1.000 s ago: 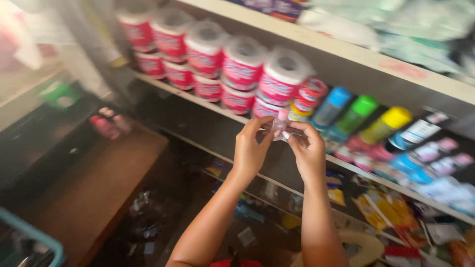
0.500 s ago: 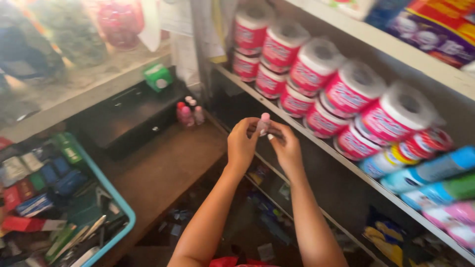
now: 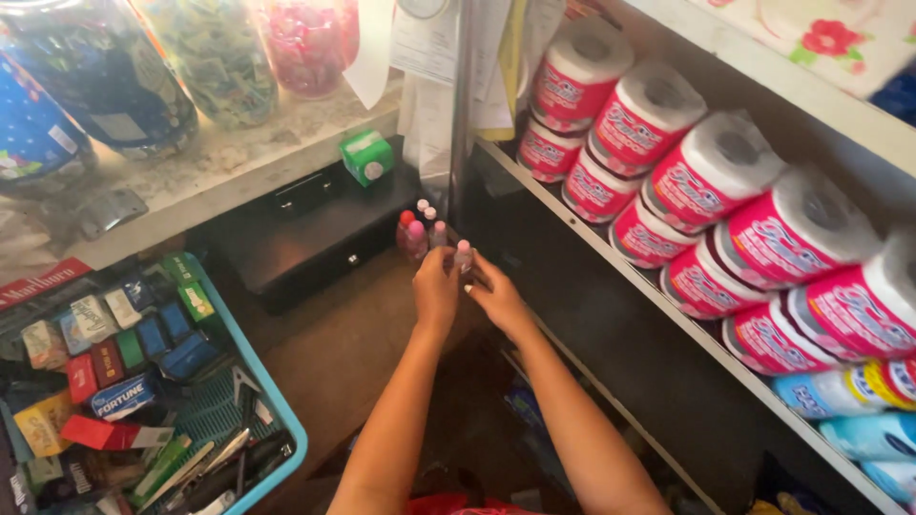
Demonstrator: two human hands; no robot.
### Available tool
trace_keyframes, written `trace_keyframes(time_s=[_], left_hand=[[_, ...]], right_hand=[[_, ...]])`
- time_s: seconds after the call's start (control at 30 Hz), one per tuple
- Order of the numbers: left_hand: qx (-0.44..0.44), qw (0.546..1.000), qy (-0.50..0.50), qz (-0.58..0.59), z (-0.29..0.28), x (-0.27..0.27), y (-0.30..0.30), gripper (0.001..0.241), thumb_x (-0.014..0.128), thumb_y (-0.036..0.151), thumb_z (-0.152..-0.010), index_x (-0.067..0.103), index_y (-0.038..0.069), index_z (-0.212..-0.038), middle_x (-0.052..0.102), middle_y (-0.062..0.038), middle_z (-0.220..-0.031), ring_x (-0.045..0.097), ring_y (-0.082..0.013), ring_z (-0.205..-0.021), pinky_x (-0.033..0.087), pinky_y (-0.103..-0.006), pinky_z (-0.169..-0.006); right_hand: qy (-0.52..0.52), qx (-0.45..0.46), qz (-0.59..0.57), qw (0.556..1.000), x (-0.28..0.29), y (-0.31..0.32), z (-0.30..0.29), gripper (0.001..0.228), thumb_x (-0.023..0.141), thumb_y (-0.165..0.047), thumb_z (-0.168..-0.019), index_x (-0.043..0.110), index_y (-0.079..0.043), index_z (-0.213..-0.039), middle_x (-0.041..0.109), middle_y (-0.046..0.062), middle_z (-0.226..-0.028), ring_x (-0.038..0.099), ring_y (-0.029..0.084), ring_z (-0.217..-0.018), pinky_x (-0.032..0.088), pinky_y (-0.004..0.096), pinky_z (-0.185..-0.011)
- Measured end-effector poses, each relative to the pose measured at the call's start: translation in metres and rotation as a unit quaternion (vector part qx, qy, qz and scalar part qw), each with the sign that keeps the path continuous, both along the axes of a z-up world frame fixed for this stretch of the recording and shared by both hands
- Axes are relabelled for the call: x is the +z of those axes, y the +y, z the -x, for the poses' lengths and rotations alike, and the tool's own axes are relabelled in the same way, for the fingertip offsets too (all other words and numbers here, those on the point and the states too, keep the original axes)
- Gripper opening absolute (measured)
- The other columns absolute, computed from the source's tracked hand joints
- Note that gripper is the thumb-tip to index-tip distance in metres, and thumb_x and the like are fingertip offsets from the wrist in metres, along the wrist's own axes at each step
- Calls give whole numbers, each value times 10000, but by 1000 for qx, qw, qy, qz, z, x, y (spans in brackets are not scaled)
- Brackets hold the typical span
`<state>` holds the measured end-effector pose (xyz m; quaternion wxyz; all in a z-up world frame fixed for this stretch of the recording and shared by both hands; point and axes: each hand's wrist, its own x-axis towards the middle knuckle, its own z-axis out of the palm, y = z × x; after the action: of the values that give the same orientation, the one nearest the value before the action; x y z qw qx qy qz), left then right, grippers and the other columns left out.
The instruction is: Organizing and arranging various personal care and household items from store shelves onto a counter.
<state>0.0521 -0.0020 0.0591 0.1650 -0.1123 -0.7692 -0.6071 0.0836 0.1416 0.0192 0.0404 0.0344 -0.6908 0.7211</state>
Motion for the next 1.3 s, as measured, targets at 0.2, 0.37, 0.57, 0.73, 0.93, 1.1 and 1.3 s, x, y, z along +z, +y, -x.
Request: trace_keyframes(time_s=[0.2, 0.37, 0.57, 0.73, 0.93, 1.1, 1.3], left_hand=[[22, 999, -6, 32, 28, -28, 1, 200, 732, 58, -842, 679, 35, -1034, 724, -185, -1004, 718, -380, -924, 556, -451, -782], [42, 998, -1, 47, 37, -21, 3, 188, 716, 201, -956, 675, 34, -1033, 712, -202, -1008, 700, -406, -921, 547, -473, -770], [63, 994, 9, 89, 47, -42, 4, 184, 699, 204, -942, 645, 46, -1021, 715, -196, -1004, 686, -425, -905, 531, -507, -751], [81, 987, -25, 134, 42, -33, 2, 181, 722, 194, -930, 609, 69, -996, 728, -171, -983, 693, -424, -877, 529, -521, -710], [72, 989, 2, 127, 39, -41, 1, 172, 707, 156, -898, 600, 71, -1002, 723, -165, -988, 698, -419, -887, 540, -511, -719], [67, 991, -13, 116, 29, -31, 0, 205, 665, 122, -927, 608, 83, -1120, 722, -185, -1064, 687, -430, -939, 530, -517, -750], [111, 991, 17, 67, 4, -11, 10, 362, 641, 120, -937, 576, 43, -1284, 678, -187, -1192, 649, -390, -1102, 507, -463, -900]], right_hand=[[-39, -8, -17, 999, -31, -3, 30, 774, 594, 90, -901, 299, -73, -1597, 368, 114, -1621, 419, 252, -1477, 401, 362, -1162], [-15, -21, -39, 999, -31, -6, 41, 755, 592, 113, -883, 356, -56, -1579, 353, 119, -1567, 457, 288, -1451, 427, 373, -1148], [-6, -20, -24, 1000, -39, -12, 47, 774, 574, 131, -877, 349, -78, -1588, 389, 119, -1506, 481, 283, -1427, 452, 361, -1134], [4, -33, -53, 998, -47, -13, 49, 785, 580, 140, -879, 351, -77, -1598, 405, 130, -1481, 513, 280, -1401, 461, 362, -1127], [12, -17, -22, 1000, -52, -10, 46, 783, 581, 140, -879, 330, -62, -1593, 407, 124, -1508, 482, 251, -1433, 442, 357, -1150], [9, -48, -45, 998, -26, -5, 32, 706, 616, 85, -888, 399, -55, -1545, 446, 99, -1541, 573, 238, -1323, 506, 347, -1048], [6, -109, -98, 989, -8, 23, 3, 534, 640, 40, -897, 556, -38, -1419, 604, 115, -1428, 661, 190, -1151, 519, 300, -997]])
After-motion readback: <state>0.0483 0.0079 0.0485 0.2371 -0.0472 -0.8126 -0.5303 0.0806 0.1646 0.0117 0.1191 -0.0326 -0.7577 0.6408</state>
